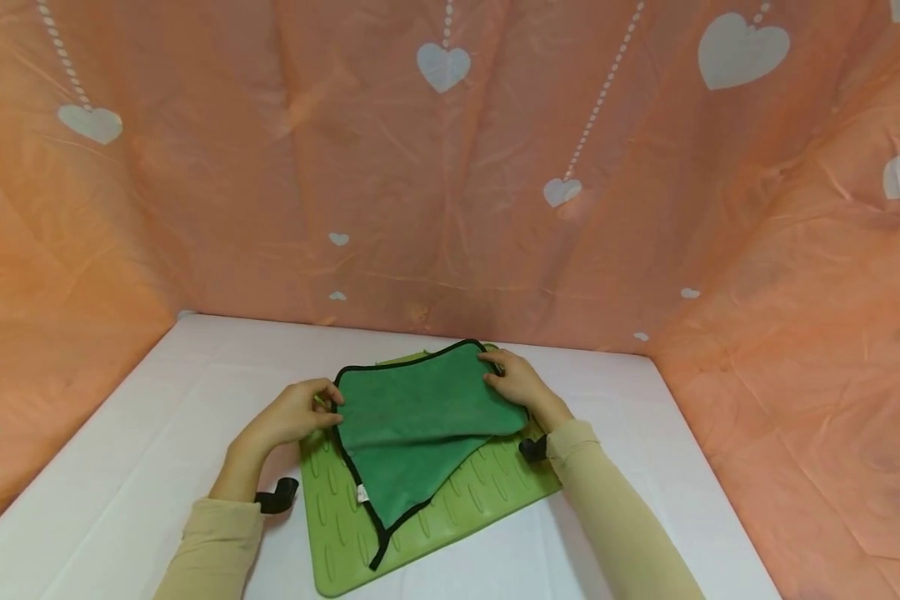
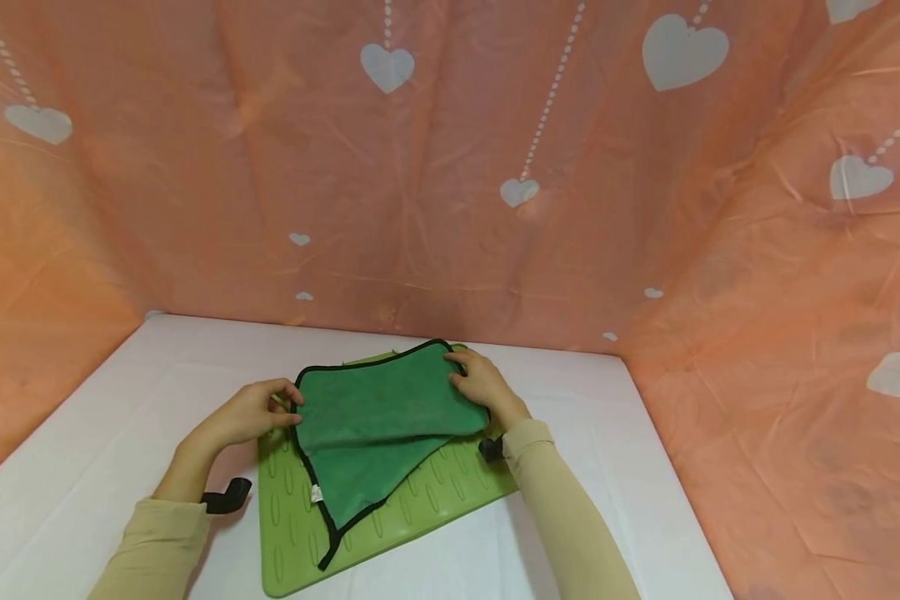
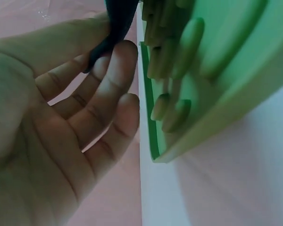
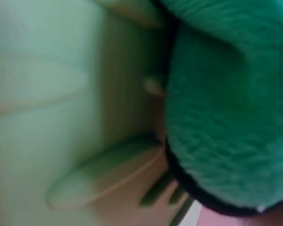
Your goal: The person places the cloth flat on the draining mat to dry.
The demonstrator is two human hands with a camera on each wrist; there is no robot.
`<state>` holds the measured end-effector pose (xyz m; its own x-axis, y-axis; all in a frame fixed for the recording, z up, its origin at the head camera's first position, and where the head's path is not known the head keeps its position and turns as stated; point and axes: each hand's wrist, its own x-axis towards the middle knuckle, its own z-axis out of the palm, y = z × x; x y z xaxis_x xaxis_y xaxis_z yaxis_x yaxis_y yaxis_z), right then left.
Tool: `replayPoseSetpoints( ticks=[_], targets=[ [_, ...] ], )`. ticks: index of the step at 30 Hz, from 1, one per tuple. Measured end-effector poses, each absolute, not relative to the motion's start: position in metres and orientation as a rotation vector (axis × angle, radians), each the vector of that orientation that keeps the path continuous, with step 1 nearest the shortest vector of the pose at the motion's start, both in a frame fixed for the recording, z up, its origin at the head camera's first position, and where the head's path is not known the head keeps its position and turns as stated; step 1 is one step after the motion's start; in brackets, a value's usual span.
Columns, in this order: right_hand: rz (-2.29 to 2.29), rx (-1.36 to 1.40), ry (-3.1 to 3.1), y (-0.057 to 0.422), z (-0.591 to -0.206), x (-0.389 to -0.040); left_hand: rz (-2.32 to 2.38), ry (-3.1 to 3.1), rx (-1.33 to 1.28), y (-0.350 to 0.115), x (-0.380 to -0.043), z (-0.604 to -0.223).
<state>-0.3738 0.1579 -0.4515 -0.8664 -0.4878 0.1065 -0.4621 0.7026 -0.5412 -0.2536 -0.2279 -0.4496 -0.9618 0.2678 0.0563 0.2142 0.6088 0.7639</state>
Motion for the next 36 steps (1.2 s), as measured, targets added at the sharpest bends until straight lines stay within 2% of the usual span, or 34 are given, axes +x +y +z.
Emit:
replayPoseSetpoints(
  ticks=[10, 24, 32, 36],
  targets=[
    [-0.631, -0.853, 2.799, 0.158, -0.459, -0.376, 1.175, 2.803, 0.398, -0.226, -0.253, -0.456],
    [-0.637, -0.85, 2.811, 0.157, -0.457, -0.372, 1.009, 2.917, 0.441, -0.223, -0.253, -0.454],
    [-0.896, -0.854, 2.803, 0.167, -0.45, -0.351, 1.001, 2.963, 0.382, -0.215, -0.245, -0.443],
    [-1.071, -0.841, 2.829, 0.176, -0.448, -0.335, 1.024, 2.993, 0.461, -0.201, -0.237, -0.432]
  ],
)
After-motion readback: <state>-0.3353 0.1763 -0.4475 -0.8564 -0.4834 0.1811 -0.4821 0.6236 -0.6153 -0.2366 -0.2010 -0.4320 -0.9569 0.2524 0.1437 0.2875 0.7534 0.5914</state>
